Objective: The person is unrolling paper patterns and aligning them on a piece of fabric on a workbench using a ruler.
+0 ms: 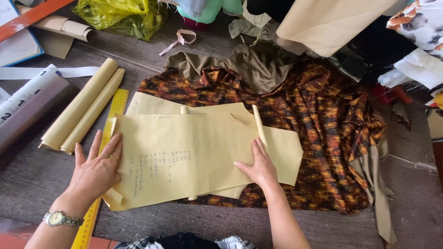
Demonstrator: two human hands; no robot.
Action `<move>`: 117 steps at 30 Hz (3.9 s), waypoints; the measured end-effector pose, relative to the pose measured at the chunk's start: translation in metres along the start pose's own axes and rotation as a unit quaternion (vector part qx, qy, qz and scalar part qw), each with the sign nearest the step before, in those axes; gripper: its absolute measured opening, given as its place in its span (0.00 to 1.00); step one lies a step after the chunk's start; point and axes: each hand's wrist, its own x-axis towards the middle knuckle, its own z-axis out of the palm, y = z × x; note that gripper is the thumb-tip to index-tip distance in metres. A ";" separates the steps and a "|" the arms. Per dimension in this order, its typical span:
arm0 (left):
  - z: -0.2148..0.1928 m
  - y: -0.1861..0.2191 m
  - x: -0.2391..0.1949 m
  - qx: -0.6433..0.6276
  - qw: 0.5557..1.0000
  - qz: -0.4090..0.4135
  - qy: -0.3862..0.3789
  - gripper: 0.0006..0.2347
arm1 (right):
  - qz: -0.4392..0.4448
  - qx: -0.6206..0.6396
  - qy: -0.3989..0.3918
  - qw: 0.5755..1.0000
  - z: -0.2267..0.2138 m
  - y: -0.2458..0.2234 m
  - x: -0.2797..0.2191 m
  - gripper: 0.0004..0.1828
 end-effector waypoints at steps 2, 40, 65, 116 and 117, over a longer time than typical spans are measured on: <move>-0.006 0.000 0.002 -0.016 0.999 -0.014 -0.035 0.44 | -0.006 0.002 0.004 1.000 0.002 0.003 0.002 0.55; 0.002 0.002 0.011 -0.083 0.991 -0.078 -0.070 0.46 | -0.030 0.018 0.031 0.999 -0.006 -0.007 -0.011 0.53; 0.010 0.001 0.012 -0.081 0.992 -0.078 -0.056 0.47 | -0.035 0.022 0.035 0.999 -0.006 -0.008 -0.010 0.53; -0.060 -0.005 -0.017 -0.205 0.968 -0.045 -0.136 0.39 | 0.057 -0.010 -0.012 0.998 0.002 -0.003 0.006 0.55; -0.062 -0.005 -0.017 -0.206 0.966 -0.044 -0.148 0.40 | 0.056 -0.010 -0.011 0.998 0.002 -0.004 0.006 0.55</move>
